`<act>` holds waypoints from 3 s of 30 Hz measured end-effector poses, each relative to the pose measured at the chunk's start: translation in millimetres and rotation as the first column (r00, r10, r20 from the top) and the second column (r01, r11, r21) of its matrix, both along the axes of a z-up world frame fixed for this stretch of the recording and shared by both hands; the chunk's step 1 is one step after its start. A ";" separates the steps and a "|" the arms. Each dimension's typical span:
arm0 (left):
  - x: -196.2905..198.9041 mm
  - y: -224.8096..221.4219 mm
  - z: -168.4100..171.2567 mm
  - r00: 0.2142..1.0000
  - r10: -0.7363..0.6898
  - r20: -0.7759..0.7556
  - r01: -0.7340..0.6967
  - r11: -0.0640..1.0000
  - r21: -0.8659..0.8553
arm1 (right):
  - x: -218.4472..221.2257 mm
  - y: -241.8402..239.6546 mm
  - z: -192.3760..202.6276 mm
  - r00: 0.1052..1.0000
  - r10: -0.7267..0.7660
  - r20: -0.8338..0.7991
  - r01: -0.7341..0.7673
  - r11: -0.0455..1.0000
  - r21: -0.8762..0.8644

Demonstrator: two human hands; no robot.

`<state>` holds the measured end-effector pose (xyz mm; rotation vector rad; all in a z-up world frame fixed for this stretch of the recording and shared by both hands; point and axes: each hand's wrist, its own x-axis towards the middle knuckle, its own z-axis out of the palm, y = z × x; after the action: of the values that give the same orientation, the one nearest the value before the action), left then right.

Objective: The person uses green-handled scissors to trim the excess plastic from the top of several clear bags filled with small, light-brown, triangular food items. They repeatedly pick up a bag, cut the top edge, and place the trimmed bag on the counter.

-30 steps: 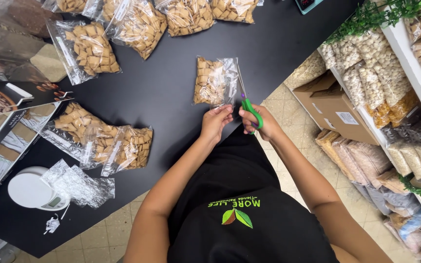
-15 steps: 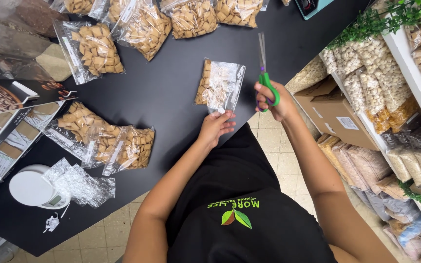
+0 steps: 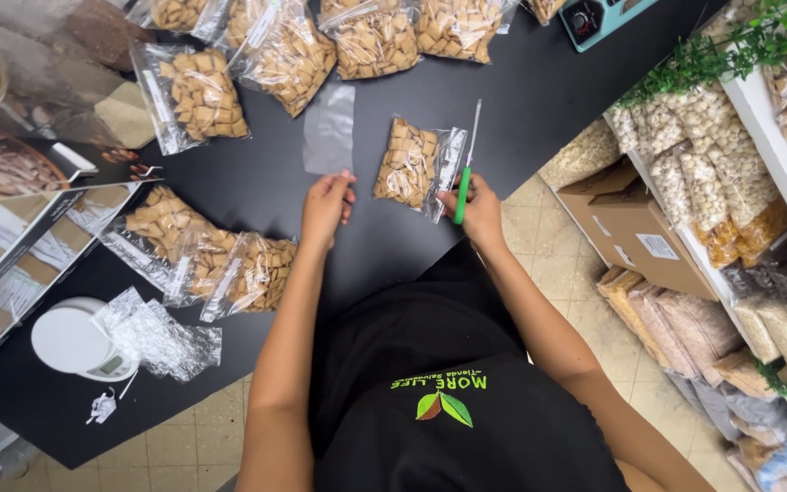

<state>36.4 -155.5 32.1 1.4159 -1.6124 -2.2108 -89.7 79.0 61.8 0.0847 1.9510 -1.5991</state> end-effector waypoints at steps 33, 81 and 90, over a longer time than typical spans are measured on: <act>151.9 12.7 119.0 0.992 0.090 0.087 0.074 0.140 -0.987 | 92.6 -65.2 36.9 0.873 0.479 -0.089 -0.485 0.872 -0.059; 67.0 -170.6 80.3 0.856 0.133 0.499 0.433 0.342 -0.834 | 83.3 14.6 14.3 0.894 0.445 -0.051 -0.448 0.891 -0.078; 28.1 -205.5 24.2 0.925 0.021 0.381 0.356 0.309 -0.882 | 74.0 28.2 11.6 0.927 0.373 -0.034 -0.373 0.928 -0.013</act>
<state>64.4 -361.1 56.3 1.1862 -2.5672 -0.5647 -15.7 107.2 73.4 -0.3057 1.8394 -1.3711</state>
